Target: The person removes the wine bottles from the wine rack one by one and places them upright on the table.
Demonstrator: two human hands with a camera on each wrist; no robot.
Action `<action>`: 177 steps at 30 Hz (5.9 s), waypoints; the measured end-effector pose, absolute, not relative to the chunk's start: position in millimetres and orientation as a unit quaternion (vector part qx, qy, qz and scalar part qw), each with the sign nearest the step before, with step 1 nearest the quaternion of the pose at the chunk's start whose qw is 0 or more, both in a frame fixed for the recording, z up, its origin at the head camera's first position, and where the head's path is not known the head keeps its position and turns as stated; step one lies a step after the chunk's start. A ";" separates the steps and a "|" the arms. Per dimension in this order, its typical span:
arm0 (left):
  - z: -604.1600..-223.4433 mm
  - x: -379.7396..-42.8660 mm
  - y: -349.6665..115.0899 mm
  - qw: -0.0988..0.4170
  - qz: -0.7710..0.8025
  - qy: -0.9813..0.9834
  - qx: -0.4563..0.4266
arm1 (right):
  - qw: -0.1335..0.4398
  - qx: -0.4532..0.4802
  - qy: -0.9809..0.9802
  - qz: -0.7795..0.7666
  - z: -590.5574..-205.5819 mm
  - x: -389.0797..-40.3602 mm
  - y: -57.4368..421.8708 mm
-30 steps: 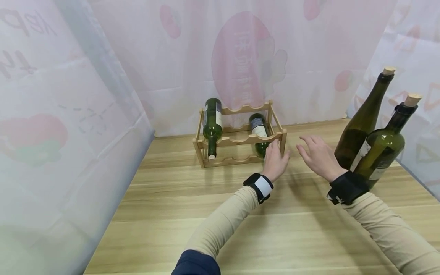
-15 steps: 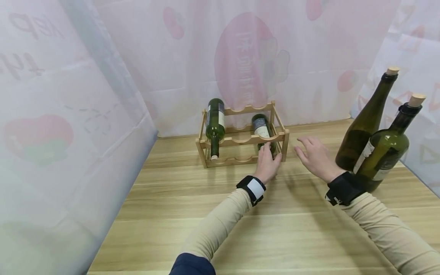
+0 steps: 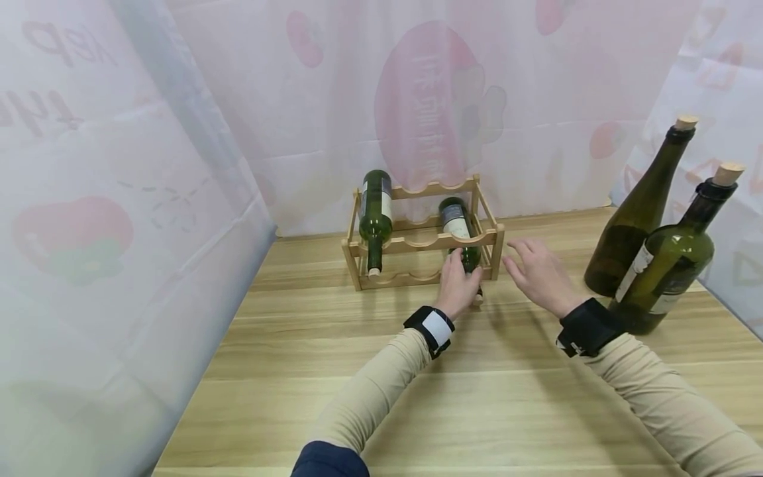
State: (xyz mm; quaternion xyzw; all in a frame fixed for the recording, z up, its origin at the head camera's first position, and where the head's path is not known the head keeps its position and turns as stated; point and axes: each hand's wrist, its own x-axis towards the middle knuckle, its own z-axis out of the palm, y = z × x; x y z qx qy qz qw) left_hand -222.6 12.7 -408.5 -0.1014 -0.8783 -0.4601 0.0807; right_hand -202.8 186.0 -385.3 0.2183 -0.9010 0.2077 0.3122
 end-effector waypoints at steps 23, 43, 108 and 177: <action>-410.6 -222.3 -2.9 0.075 -0.451 -0.885 -0.092 | 0.302 0.233 -0.902 0.202 -385.3 -204.0 166.8; -415.3 -222.7 -17.4 0.076 -0.464 -0.879 -0.086 | 0.297 0.251 -0.899 0.203 -382.3 -207.3 155.4; -434.2 -224.7 -122.7 0.144 -0.497 -0.855 0.034 | 0.255 0.259 -0.909 0.205 -387.5 -201.3 148.9; -380.2 -251.9 -154.1 -0.060 -0.863 -0.501 0.036 | 0.191 0.270 -0.907 0.261 -396.1 -198.1 133.1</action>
